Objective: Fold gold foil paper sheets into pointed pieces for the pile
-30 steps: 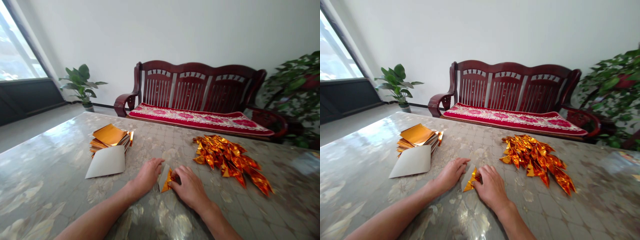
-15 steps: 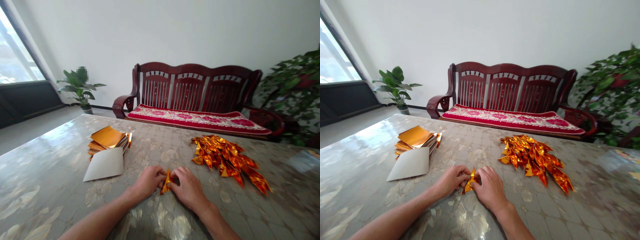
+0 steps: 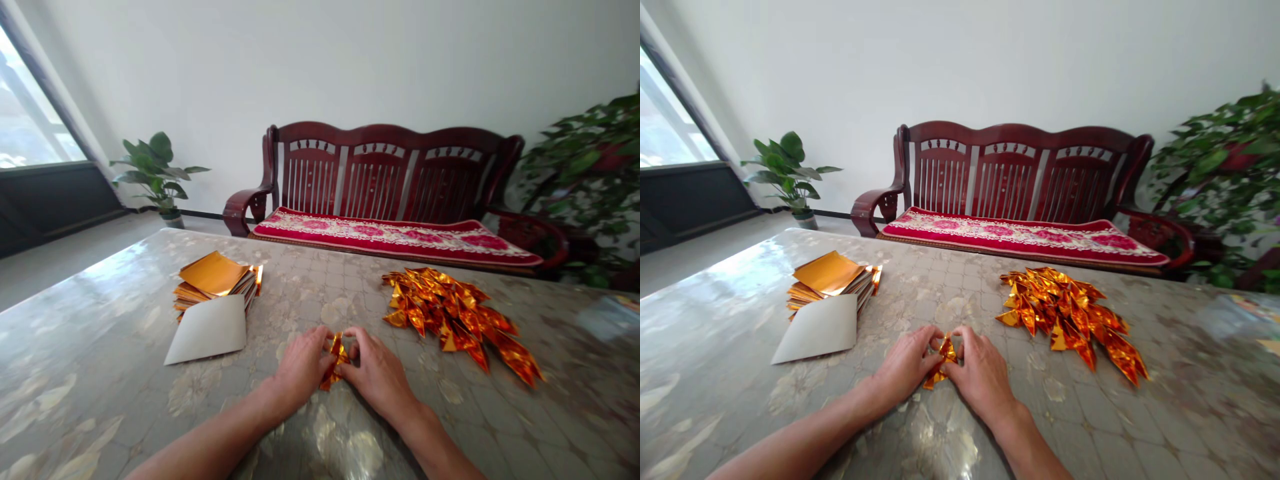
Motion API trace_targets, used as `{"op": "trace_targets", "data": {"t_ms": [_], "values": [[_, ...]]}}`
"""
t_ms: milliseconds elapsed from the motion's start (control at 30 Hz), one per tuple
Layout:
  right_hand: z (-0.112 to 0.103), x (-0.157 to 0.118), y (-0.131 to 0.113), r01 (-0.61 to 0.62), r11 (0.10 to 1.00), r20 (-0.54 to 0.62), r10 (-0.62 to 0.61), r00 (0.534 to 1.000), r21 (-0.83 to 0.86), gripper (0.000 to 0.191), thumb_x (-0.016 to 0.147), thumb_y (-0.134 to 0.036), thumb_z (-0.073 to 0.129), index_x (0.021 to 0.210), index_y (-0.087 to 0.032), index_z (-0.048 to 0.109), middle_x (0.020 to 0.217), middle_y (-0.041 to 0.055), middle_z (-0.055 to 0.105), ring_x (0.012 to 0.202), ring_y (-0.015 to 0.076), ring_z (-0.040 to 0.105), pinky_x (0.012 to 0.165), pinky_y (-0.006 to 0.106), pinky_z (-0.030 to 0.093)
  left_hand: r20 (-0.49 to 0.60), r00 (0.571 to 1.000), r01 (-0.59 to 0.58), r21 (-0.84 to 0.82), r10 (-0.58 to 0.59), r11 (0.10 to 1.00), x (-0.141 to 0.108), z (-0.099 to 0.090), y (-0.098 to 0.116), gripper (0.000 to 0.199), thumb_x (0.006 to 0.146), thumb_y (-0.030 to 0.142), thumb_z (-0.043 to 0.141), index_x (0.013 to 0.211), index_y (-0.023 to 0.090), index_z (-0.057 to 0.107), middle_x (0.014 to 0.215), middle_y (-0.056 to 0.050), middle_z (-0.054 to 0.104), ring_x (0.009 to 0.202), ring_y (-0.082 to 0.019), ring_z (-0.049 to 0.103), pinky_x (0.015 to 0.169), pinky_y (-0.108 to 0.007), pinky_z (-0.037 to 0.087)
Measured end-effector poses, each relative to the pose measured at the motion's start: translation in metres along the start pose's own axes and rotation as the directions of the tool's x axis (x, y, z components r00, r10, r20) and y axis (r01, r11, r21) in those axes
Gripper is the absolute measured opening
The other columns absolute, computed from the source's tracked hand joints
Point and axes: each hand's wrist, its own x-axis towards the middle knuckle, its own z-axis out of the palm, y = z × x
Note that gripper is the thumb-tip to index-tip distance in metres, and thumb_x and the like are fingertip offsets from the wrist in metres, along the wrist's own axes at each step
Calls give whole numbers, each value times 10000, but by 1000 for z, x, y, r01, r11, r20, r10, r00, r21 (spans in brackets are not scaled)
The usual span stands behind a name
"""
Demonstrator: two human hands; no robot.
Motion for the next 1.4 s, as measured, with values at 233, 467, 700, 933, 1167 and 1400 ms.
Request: {"op": "trace_targets", "data": {"t_ms": [233, 467, 700, 933, 1167, 1400], "values": [[0, 1, 0, -4, 1000, 13, 4, 1000, 20, 566, 724, -283, 689, 1264, -230, 530, 846, -9, 652, 865, 213, 602, 736, 298, 401, 79, 995, 64, 57, -68, 996, 14, -2, 3, 245, 779, 220, 588, 1016, 199, 648, 782, -25, 720, 753, -196, 659, 631, -249, 384], [1, 0, 3, -1, 998, -2, 1, 1000, 58, 659, 709, -261, 692, 1337, -211, 500, 851, -3, 657, 858, 217, 608, 772, 321, 425, 61, 989, 129, 86, -135, 988, 17, -6, 6, 85, 756, 268, 626, 789, 215, 683, 756, -29, 720, 736, -209, 654, 596, -248, 349], [2, 0, 2, -25, 997, -31, 27, 999, 75, 692, 695, -294, 713, 1345, -193, 497, 926, 33, 665, 897, 233, 620, 793, 331, 438, 65, 989, 130, 2, -130, 992, 15, -4, 8, 94, 734, 286, 651, 791, 212, 663, 737, -5, 717, 676, -180, 632, 543, -230, 300], [2, -2, 0, -21, 984, -59, 32, 998, 174, 630, 686, -222, 672, 1298, -216, 526, 863, -6, 663, 850, 207, 628, 788, 319, 445, 76, 992, 116, -174, -104, 978, 8, 3, 5, 144, 761, 247, 586, 856, 213, 688, 696, 28, 696, 632, -143, 618, 540, -214, 328], [-5, -4, 3, 207, 905, -175, -150, 973, 372, 342, 751, -147, 578, 1078, -232, 624, 935, 22, 630, 813, 167, 580, 742, 280, 464, -100, 994, 0, -313, -33, 950, -2, 2, 9, 154, 822, 258, 547, 840, 176, 677, 717, 2, 688, 636, -131, 606, 590, -209, 410], [-13, -2, -7, 323, 822, -369, -150, 917, 469, 64, 810, -268, 646, 810, -204, 650, 775, 9, 599, 712, 147, 535, 656, 254, 438, -203, 972, -164, -236, 116, 958, -8, 5, 10, 125, 852, 283, 586, 806, 194, 661, 739, -1, 671, 689, -133, 597, 656, -220, 439]]}}
